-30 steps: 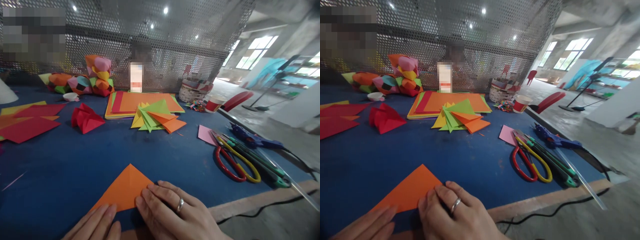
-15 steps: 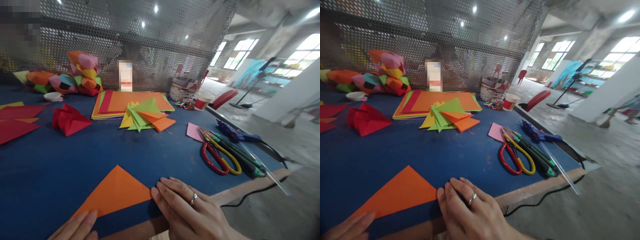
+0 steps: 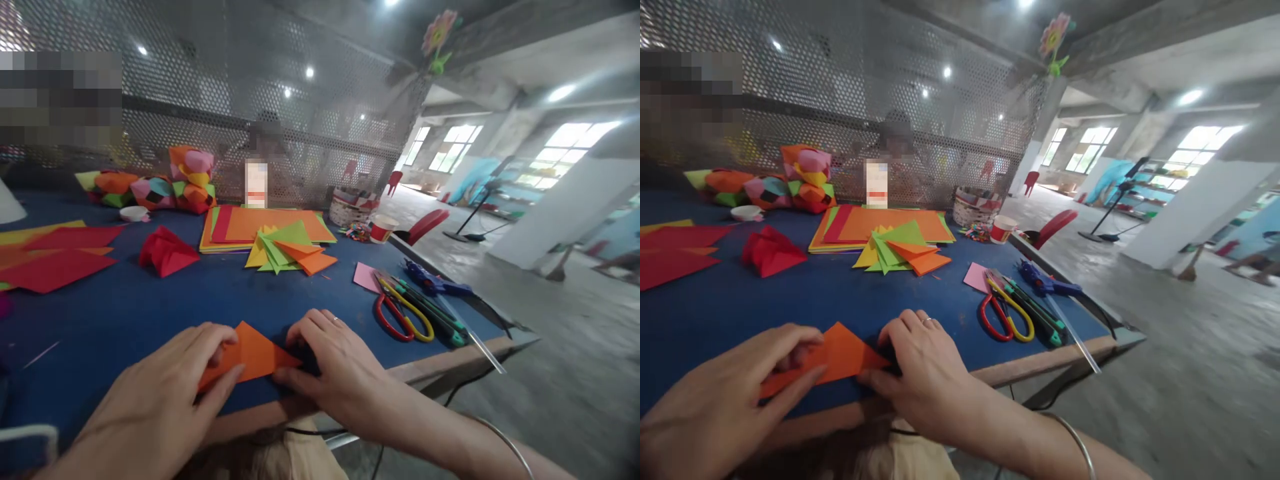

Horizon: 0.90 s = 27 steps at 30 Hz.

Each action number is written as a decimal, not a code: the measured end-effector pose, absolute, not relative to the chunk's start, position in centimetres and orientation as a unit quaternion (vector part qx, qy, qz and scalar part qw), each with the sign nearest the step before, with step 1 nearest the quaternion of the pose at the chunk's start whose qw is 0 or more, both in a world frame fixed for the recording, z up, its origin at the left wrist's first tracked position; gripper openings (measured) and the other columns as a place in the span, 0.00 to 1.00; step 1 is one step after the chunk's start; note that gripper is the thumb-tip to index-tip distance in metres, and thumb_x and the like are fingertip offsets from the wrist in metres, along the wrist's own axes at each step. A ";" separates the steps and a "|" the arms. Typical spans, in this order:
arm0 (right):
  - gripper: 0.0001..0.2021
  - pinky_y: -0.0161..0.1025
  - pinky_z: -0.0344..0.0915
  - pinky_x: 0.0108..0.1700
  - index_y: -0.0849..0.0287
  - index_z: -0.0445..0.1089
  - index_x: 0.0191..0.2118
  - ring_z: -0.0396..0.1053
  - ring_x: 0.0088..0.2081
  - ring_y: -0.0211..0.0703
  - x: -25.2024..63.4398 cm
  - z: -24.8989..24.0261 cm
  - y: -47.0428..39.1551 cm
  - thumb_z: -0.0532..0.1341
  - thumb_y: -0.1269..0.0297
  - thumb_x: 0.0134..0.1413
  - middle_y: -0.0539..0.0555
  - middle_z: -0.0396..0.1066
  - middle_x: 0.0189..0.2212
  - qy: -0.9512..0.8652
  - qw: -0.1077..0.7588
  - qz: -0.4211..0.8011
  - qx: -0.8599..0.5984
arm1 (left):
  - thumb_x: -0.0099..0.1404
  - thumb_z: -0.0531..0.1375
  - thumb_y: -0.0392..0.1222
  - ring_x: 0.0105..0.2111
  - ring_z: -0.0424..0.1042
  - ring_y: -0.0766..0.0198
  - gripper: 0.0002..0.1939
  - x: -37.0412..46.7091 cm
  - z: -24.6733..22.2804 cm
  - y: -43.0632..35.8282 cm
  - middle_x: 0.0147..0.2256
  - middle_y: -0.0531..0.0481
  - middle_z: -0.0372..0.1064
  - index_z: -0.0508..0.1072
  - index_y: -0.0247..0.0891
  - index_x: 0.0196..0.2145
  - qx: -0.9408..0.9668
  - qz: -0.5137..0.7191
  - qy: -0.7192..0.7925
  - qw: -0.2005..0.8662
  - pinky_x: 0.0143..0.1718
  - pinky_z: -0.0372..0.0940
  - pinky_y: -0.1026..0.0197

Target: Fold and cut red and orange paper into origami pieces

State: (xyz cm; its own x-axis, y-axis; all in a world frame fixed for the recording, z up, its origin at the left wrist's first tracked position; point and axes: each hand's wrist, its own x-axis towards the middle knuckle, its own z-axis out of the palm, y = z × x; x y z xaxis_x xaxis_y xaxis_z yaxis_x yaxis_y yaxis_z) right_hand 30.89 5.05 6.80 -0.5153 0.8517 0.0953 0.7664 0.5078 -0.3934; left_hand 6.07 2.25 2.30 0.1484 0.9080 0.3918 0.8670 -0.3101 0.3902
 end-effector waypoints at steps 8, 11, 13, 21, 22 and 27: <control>0.08 0.40 0.60 0.44 0.59 0.72 0.38 0.69 0.42 0.45 29.6 7.5 5.9 0.71 0.71 0.57 0.52 0.74 0.38 -0.843 0.135 0.221 -0.471 | 0.55 0.64 0.61 0.66 0.66 0.35 0.45 5.8 4.9 4.3 0.65 0.35 0.68 0.68 0.37 0.66 0.728 0.181 0.643 0.152 0.65 0.62 0.37; 0.09 0.37 0.59 0.39 0.59 0.71 0.36 0.68 0.36 0.40 29.1 7.2 6.1 0.67 0.79 0.55 0.49 0.74 0.33 -0.826 0.165 0.264 -0.470 | 0.55 0.64 0.56 0.67 0.65 0.35 0.43 5.8 5.7 4.3 0.66 0.35 0.67 0.67 0.37 0.67 0.729 0.153 0.645 0.166 0.65 0.61 0.38; 0.10 0.36 0.60 0.37 0.59 0.72 0.37 0.68 0.33 0.38 28.7 7.1 6.3 0.66 0.81 0.54 0.48 0.73 0.31 -0.814 0.188 0.301 -0.461 | 0.56 0.62 0.51 0.61 0.71 0.36 0.37 5.8 6.4 4.3 0.60 0.38 0.74 0.71 0.41 0.63 0.728 0.154 0.642 0.189 0.61 0.64 0.40; 0.21 0.41 0.67 0.47 0.61 0.72 0.53 0.72 0.47 0.48 26.2 7.2 7.9 0.71 0.59 0.57 0.58 0.76 0.47 -0.810 0.318 0.348 -0.348 | 0.51 0.59 0.52 0.41 0.79 0.46 0.20 5.1 9.4 4.2 0.38 0.47 0.81 0.75 0.45 0.42 0.695 0.325 0.606 0.209 0.47 0.67 0.50; 0.17 0.40 0.67 0.45 0.60 0.74 0.48 0.72 0.43 0.46 25.7 7.2 8.1 0.71 0.57 0.58 0.56 0.77 0.43 -0.808 0.316 0.371 -0.331 | 0.51 0.60 0.52 0.41 0.79 0.46 0.20 5.1 9.6 4.1 0.39 0.47 0.82 0.75 0.45 0.41 0.692 0.343 0.602 0.204 0.47 0.67 0.49; 0.09 0.35 0.62 0.35 0.60 0.74 0.32 0.65 0.30 0.38 23.7 7.4 9.7 0.67 0.60 0.59 0.48 0.72 0.26 -0.796 0.348 0.385 -0.312 | 0.53 0.63 0.61 0.42 0.79 0.47 0.23 3.4 10.6 3.6 0.39 0.46 0.81 0.75 0.46 0.42 0.659 0.457 0.582 0.136 0.48 0.69 0.47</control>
